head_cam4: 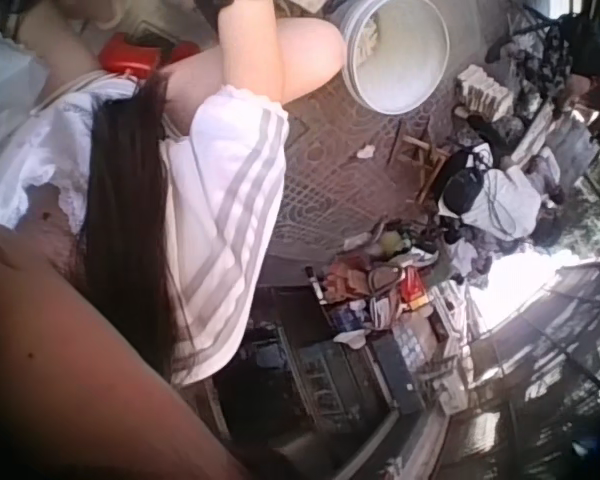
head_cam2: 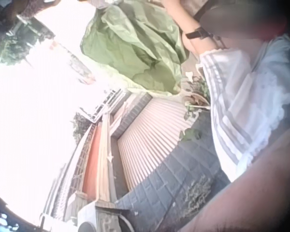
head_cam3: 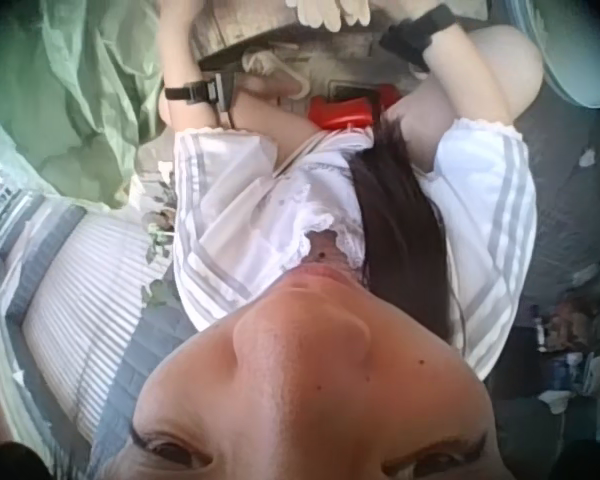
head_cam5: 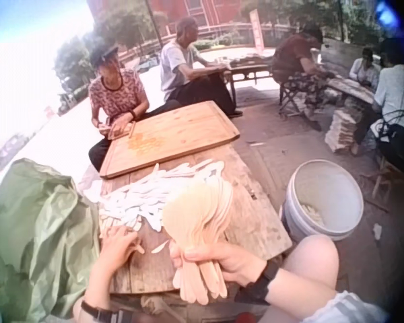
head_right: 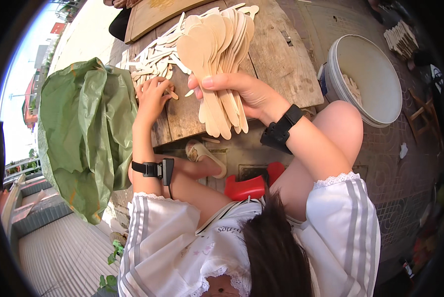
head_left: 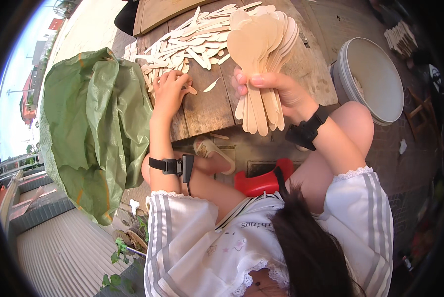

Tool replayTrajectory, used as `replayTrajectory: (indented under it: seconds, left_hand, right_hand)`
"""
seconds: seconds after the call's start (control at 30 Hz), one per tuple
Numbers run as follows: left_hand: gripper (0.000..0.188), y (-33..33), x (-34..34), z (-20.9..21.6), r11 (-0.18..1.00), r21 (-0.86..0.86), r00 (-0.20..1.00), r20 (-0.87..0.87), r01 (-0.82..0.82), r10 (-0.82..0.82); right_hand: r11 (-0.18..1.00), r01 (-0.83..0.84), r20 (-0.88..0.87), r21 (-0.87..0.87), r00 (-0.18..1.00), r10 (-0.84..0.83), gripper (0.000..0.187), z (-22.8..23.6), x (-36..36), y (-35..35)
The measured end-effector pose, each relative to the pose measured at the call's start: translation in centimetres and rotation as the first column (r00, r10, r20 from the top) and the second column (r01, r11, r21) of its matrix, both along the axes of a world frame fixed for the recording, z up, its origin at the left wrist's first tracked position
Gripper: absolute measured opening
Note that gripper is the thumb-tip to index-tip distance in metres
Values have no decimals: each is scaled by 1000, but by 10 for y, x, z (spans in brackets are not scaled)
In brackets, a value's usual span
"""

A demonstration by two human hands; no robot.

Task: The recorder is sorting and stacking wooden spoons or spatulas at a wooden table.

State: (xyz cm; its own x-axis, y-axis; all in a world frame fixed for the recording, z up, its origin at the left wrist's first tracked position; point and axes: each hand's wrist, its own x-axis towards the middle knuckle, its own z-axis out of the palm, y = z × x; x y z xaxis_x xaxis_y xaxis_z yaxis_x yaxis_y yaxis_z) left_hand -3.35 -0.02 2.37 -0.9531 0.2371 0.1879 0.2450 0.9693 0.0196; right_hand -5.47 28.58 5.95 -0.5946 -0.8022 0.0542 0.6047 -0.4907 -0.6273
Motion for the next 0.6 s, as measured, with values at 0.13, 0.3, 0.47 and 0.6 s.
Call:
replayTrajectory:
  seconds: [0.13,0.3,0.47,0.6]
  left_hand:
    - [16,15,-9,25,998,-50,999,-16,28,-29]
    - [12,71,6,111,952,307,981,-182,-14,73]
    - [17,237,-1,163,707,592,866,-497,387,-58]
    - [32,344,-25,130,837,456,922,-362,301,-134]
  right_hand:
    - [992,122,137,-13,983,-119,26,-2,1,14]
    - [745,642,404,183,641,-652,21,-26,-8,37]
    - [626,729,383,278,513,-768,20,-36,-21,83]
    - [655,724,446,217,523,-726,27,-36,-16,92]
